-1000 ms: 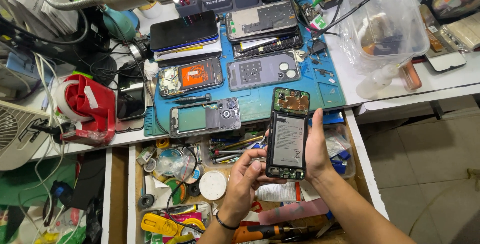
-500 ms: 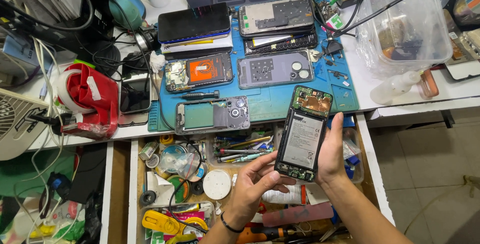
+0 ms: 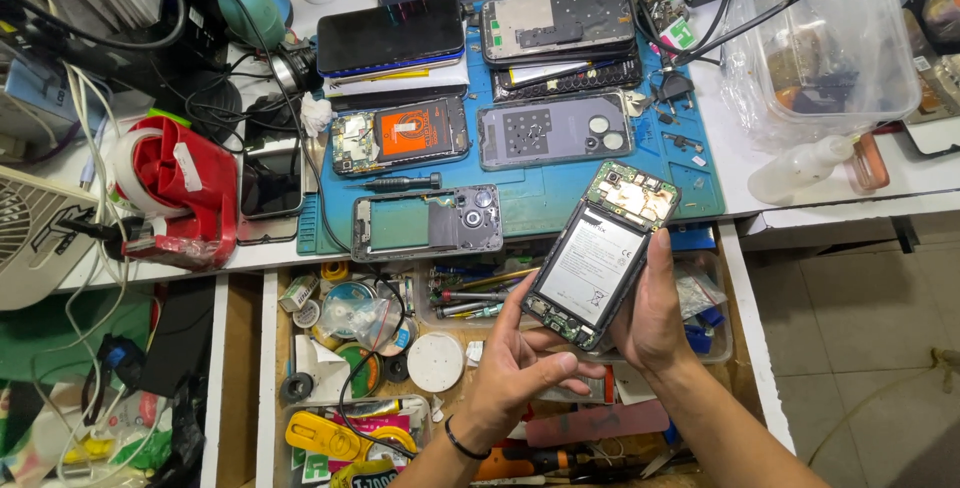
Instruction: Inspecting a disassembled mobile phone and using another smartphone to document the repair process.
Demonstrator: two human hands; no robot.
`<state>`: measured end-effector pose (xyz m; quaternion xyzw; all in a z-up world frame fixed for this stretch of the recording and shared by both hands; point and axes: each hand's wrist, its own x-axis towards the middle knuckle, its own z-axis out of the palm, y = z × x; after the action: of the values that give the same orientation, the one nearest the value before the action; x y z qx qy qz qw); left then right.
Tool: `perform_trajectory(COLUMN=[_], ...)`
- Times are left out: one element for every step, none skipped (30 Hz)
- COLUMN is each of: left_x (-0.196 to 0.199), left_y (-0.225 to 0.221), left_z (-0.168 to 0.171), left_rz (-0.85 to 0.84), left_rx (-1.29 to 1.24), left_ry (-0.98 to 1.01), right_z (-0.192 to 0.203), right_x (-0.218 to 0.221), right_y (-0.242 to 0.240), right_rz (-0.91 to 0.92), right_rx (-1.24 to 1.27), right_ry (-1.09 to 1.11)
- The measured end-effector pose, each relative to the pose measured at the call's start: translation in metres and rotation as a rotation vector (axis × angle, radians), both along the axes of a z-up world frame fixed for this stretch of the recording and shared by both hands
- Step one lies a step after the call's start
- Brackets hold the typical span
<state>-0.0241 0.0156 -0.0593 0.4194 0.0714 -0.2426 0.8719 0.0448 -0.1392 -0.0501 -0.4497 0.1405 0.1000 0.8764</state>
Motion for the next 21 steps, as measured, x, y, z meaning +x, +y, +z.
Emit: perform_trajectory(left_x=[-0.001,-0.001,-0.002,-0.002,-0.003,-0.003,-0.003,-0.004,-0.005,-0.007,-0.008,-0.01,-0.01,-0.011,-0.011,-0.012,-0.013,-0.013,-0.014,-0.015,-0.015], left_y=[0.0,-0.001,-0.001,0.0,0.0,0.0,0.001,0.001,0.002,0.003,0.004,0.005,0.005,0.006,0.006,0.007,0.007,0.008,0.009,0.009,0.01], left_z=[-0.002,-0.003,-0.005,-0.004,-0.003,-0.002,-0.001,0.0,0.002,0.001,0.001,0.001,0.005,0.01,0.014,0.017,0.02,0.024,0.023,0.022,0.021], left_rz=[0.004,0.014,0.024,0.028,0.035,0.041,0.044,0.059,0.074,0.076,0.08,0.084,0.086,0.076,0.066,0.069,0.054,0.039,0.041,0.035,0.029], left_rx=[-0.001,-0.01,-0.018,-0.019,-0.017,-0.014,-0.015,-0.034,-0.054,-0.055,-0.077,-0.1,-0.101,-0.052,-0.004,-0.005,0.022,0.05,0.048,0.051,0.053], left_ry=[0.003,-0.008,-0.019,-0.018,-0.031,-0.047,-0.048,-0.068,-0.089,-0.089,-0.128,-0.165,-0.164,-0.177,-0.191,-0.19,-0.225,-0.262,-0.261,-0.291,-0.322], right_z=[-0.002,-0.004,-0.005,-0.014,-0.023,-0.032,-0.025,-0.019,-0.012,-0.011,-0.009,-0.008,-0.008,-0.008,-0.008,-0.01,-0.011,-0.013,-0.013,-0.014,-0.015], right_x=[-0.001,-0.002,-0.003,-0.004,-0.005,-0.006,-0.005,-0.005,-0.004,-0.004,-0.004,-0.004,-0.004,-0.005,-0.005,-0.005,-0.005,-0.005,-0.006,-0.006,-0.006], right_y=[0.0,0.0,0.0,-0.003,-0.006,-0.008,-0.007,-0.006,-0.005,-0.004,-0.003,-0.002,-0.002,-0.002,-0.002,-0.002,-0.002,-0.002,-0.001,-0.001,0.0], right_rz=[0.004,0.019,0.034,0.037,0.038,0.038,0.041,0.109,0.178,0.18,0.172,0.163,0.164,0.17,0.176,0.18,0.21,0.239,0.242,0.239,0.236], right_rx=[-0.001,0.002,0.006,0.005,0.033,0.06,0.06,0.054,0.048,0.048,0.116,0.184,0.183,0.218,0.252,0.251,0.355,0.459,0.458,0.494,0.53], right_ry=[0.003,-0.022,-0.047,-0.045,-0.043,-0.043,-0.043,-0.149,-0.255,-0.255,-0.215,-0.174,-0.172,-0.164,-0.155,-0.153,-0.19,-0.227,-0.226,-0.213,-0.2])
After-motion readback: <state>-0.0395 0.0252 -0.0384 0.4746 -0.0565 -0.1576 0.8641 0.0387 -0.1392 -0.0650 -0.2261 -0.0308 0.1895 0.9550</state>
